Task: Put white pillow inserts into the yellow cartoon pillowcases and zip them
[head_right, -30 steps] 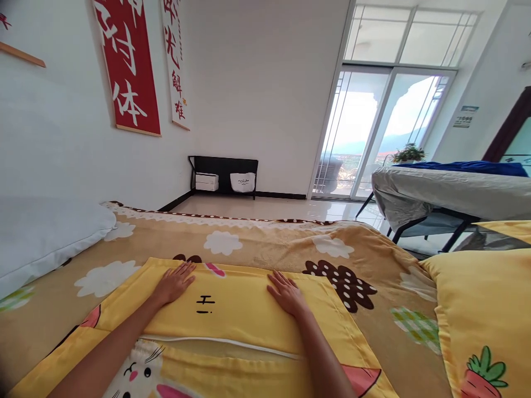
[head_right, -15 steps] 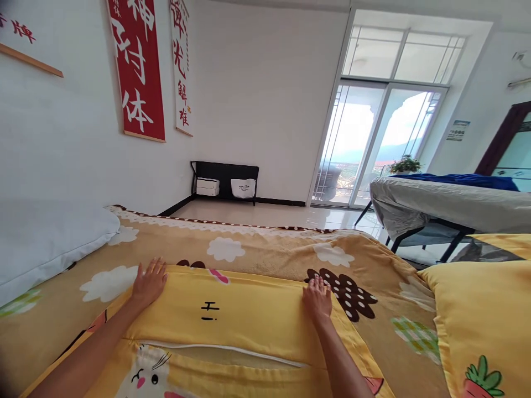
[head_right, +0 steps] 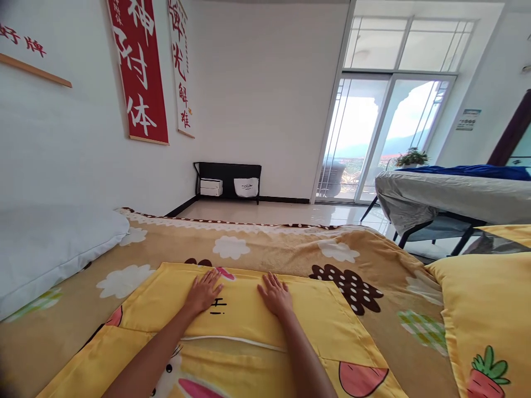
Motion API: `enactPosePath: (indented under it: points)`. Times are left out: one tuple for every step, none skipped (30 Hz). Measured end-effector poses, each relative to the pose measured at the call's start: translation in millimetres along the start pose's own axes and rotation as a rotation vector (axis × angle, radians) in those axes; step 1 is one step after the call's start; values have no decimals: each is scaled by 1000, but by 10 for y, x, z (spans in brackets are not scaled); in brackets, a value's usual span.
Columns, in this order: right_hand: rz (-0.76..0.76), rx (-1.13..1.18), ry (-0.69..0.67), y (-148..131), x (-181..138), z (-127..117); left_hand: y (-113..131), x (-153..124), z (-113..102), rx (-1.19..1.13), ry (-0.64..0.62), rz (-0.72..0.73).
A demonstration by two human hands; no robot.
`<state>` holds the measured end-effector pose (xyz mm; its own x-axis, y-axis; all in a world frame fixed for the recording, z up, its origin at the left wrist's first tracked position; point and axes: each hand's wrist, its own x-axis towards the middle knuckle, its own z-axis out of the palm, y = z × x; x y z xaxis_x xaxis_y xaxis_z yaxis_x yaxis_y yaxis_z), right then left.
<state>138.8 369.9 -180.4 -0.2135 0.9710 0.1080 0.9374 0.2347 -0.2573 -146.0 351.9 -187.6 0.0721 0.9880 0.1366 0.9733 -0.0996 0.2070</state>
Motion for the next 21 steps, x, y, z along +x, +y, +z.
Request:
enactPosePath:
  points:
    - [52, -18, -1, 159, -40, -37, -136, -22, -53, 14, -3, -34]
    - [107, -39, -2, 311, -95, -76, -262, -49, -103, 32, -9, -78]
    - [162, -61, -5, 457, -161, -117, -380, -80, -148, 54, -13, -133]
    - [215, -82, -9, 594, -237, -158, -490, -114, -189, 75, -13, -197]
    - [264, -101, -16, 725, -320, -198, -594, -152, -226, 91, -12, -262]
    - [304, -116, -23, 852, -409, -234, -698, -196, -260, 102, -13, -317]
    - [331, -128, -30, 980, -501, -264, -806, -245, -293, 105, -13, -351]
    - [356, -139, -36, 1112, -596, -286, -921, -302, -325, 104, -12, -373]
    - [378, -152, -38, 1248, -691, -300, -1044, -366, -359, 105, -9, -387]
    - [400, -170, -36, 1389, -785, -306, -1174, -436, -396, 108, -6, -403]
    - [418, -191, -29, 1527, -873, -307, -1305, -508, -436, 114, -2, -424]
    - [433, -216, -16, 1654, -954, -307, -1430, -579, -480, 122, 1, -452]
    - [448, -243, -1, 1757, -1023, -309, -1538, -645, -526, 131, -1, -481]
    - [464, -272, 15, 1821, -1077, -317, -1617, -703, -573, 142, -2, -496]
    - [477, -306, 40, 1832, -1114, -331, -1653, -750, -617, 160, 8, -490]
    - [489, -340, 72, 1778, -1134, -351, -1636, -785, -652, 182, 30, -469]
    - [487, -364, 108, 1654, -1140, -373, -1557, -811, -673, 203, 59, -429]
    - [460, -368, 137, 1460, -1135, -393, -1414, -830, -676, 211, 89, -361]
    - [397, -345, 152, 1205, -1127, -406, -1213, -847, -656, 201, 108, -262]
    - [293, -287, 142, 905, -1121, -407, -963, -863, -612, 170, 105, -142]
    - [162, -195, 81, 582, -1123, -396, -684, -883, -545, 117, 77, 6]
